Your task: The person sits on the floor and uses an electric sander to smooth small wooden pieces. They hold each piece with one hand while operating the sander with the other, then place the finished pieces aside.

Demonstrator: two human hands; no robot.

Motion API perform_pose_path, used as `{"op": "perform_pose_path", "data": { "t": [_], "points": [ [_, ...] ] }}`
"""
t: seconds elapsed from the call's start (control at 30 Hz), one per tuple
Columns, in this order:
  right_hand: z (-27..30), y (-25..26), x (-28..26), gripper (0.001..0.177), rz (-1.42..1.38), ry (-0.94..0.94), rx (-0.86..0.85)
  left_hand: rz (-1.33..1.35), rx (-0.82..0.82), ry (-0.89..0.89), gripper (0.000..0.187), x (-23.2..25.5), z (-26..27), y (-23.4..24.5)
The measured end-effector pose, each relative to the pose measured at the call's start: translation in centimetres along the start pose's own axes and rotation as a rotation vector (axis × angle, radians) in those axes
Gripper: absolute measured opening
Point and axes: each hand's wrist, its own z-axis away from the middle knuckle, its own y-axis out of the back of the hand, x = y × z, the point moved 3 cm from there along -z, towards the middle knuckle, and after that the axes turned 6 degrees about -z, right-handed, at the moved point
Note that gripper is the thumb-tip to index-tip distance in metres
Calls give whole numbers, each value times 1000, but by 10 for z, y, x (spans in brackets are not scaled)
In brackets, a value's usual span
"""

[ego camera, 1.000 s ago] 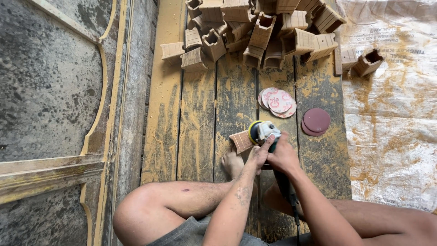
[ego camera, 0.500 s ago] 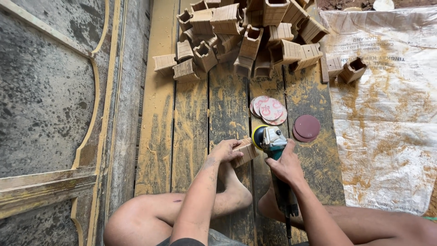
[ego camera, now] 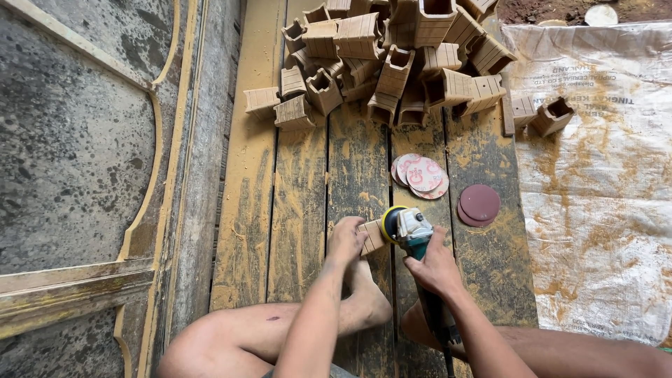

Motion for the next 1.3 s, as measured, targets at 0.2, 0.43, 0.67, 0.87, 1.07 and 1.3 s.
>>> {"op": "perform_pose_path", "data": {
  "t": [0.2, 0.43, 0.67, 0.87, 1.07, 1.3],
  "points": [
    [-30, -61, 25, 90, 294, 168, -126, 1134, -296, 666, 80, 138, 119, 58],
    [-26, -56, 11, 89, 336, 31, -147, 1006, -237, 656, 125, 134, 87, 22],
    [14, -38, -46, 81, 302, 4, -112, 774, -248, 633, 114, 129, 87, 25],
    [-1, -57, -13, 87, 350, 16, -152, 833, -219, 652, 114, 134, 101, 49],
    [5, -29, -2, 75, 229, -82, -18, 741, -383, 572, 114, 159, 95, 28],
    [22, -54, -7, 77, 497, -33, -73, 728, -358, 603, 120, 145, 114, 37]
  ]
}}
